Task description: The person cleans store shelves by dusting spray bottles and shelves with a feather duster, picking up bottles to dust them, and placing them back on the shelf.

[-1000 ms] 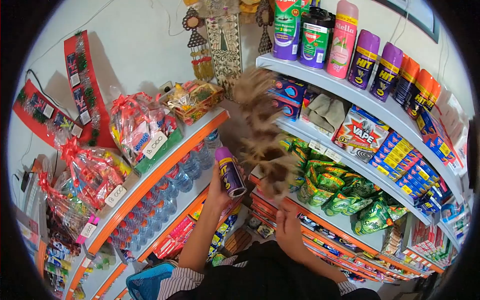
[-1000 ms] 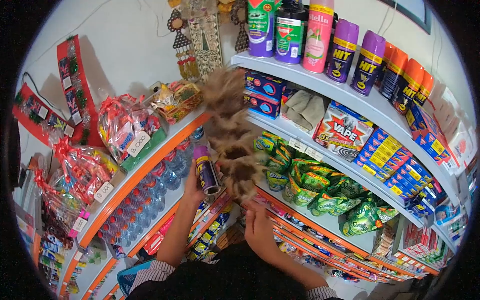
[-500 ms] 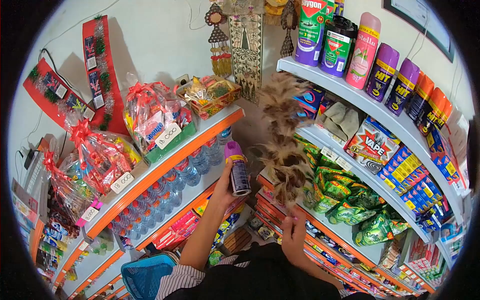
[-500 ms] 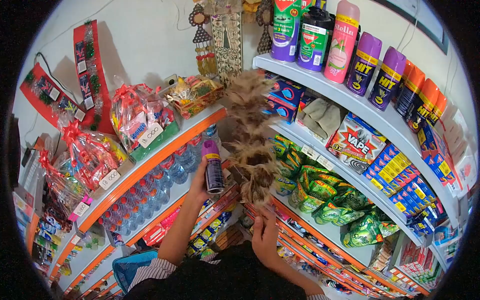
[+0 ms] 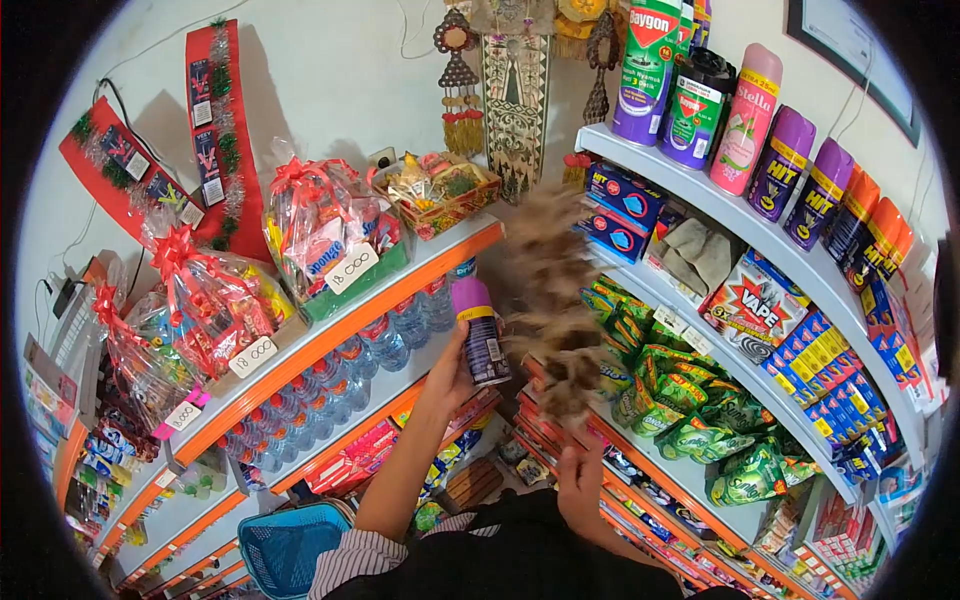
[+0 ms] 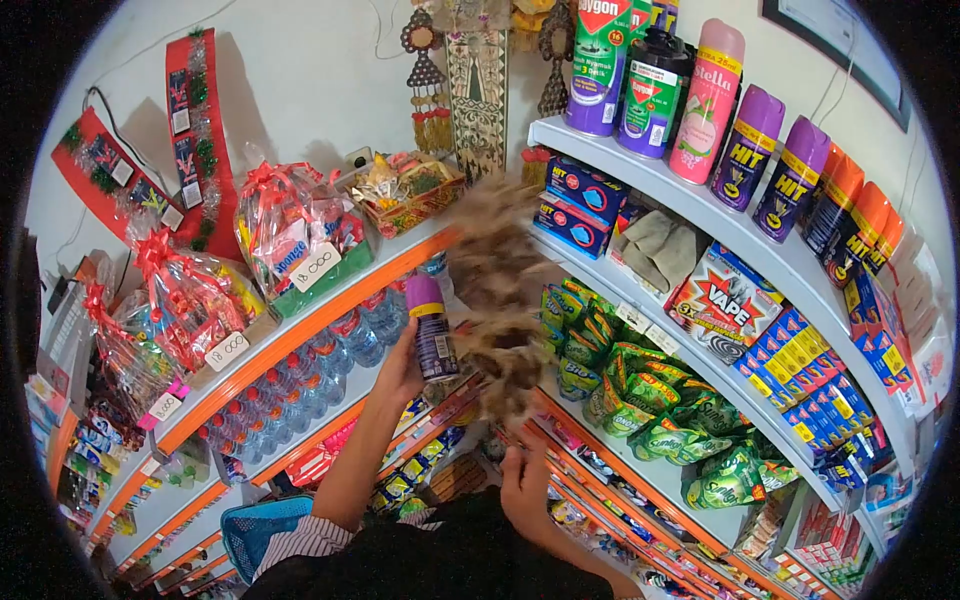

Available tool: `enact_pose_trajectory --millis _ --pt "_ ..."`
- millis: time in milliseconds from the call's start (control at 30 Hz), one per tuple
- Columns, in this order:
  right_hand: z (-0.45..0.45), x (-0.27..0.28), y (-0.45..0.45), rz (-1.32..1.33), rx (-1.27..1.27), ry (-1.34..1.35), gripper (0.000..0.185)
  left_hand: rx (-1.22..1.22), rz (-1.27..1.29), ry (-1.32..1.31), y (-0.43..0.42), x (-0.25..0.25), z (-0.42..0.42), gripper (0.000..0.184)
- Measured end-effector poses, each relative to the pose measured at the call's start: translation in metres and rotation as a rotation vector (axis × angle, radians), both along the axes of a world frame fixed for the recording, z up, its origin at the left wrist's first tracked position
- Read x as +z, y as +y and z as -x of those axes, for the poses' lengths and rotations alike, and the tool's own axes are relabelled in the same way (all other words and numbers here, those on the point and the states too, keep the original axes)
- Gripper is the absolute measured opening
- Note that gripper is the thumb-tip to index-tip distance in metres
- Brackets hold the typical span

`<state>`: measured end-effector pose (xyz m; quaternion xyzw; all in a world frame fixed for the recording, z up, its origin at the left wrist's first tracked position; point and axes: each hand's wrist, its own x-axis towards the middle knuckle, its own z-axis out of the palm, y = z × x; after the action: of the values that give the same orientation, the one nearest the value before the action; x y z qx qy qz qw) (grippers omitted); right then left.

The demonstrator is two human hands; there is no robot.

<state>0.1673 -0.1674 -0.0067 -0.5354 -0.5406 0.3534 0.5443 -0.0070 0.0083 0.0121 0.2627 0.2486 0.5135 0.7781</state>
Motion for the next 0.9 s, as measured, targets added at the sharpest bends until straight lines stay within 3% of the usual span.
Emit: enact_pose_trajectory --millis 67,133,200,267,367,433,467,533,667,733,767,800,867,900 --pt "0.003 -0.003 0.003 -0.043 -0.032 0.003 0.03 -0.007 -0.012 -0.041 -0.006 0.006 -0.001 0.064" --pt "0.007 -0.01 0.006 0.071 0.173 -0.121 0.03 0.018 0.239 0.045 -0.02 0.03 -0.006 0.058" --pt "0.006 0.0 0.003 0.066 0.122 -0.06 0.03 -0.023 0.187 -0.08 -0.007 0.006 -0.002 0.059" --pt "0.008 -0.001 0.002 0.068 0.072 0.004 0.031 0.117 0.064 0.086 -0.006 -0.003 0.0 0.056" --pt "0.011 -0.01 0.003 0.077 0.0 0.085 0.032 0.119 0.046 0.062 -0.007 0.005 -0.001 0.052" --pt "0.009 -0.001 0.008 0.134 0.225 -0.062 0.031 0.078 0.135 -0.017 -0.017 0.02 0.001 0.05" --pt "0.009 0.004 0.008 0.131 0.226 -0.065 0.031 0.039 0.224 -0.098 -0.019 0.025 0.004 0.048" --pt "0.009 0.012 0.006 0.058 0.033 0.163 0.031 0.047 0.168 -0.131 -0.009 0.0 0.011 0.046" --pt "0.011 -0.011 0.008 0.014 0.066 -0.007 0.032 0.081 0.056 0.095 -0.006 -0.01 0.014 0.039" --pt "0.01 -0.011 0.007 0.154 0.189 0.015 0.032 0.332 -0.334 0.396 -0.005 -0.009 0.01 0.042" --pt "0.007 -0.009 0.01 0.034 0.083 -0.044 0.029 0.372 -0.485 0.525 -0.006 -0.008 0.014 0.046" --pt "0.005 0.003 0.014 0.03 0.088 -0.047 0.029 0.378 -0.487 0.524 -0.009 -0.004 0.017 0.046" --pt "0.0 0.032 0.019 -0.217 -0.099 -0.167 0.025 0.369 -0.614 0.853 -0.018 0.004 0.02 0.052" --pt "-0.001 0.034 0.022 -0.215 -0.097 -0.22 0.023 0.368 -0.613 0.852 -0.017 -0.003 0.02 0.052"
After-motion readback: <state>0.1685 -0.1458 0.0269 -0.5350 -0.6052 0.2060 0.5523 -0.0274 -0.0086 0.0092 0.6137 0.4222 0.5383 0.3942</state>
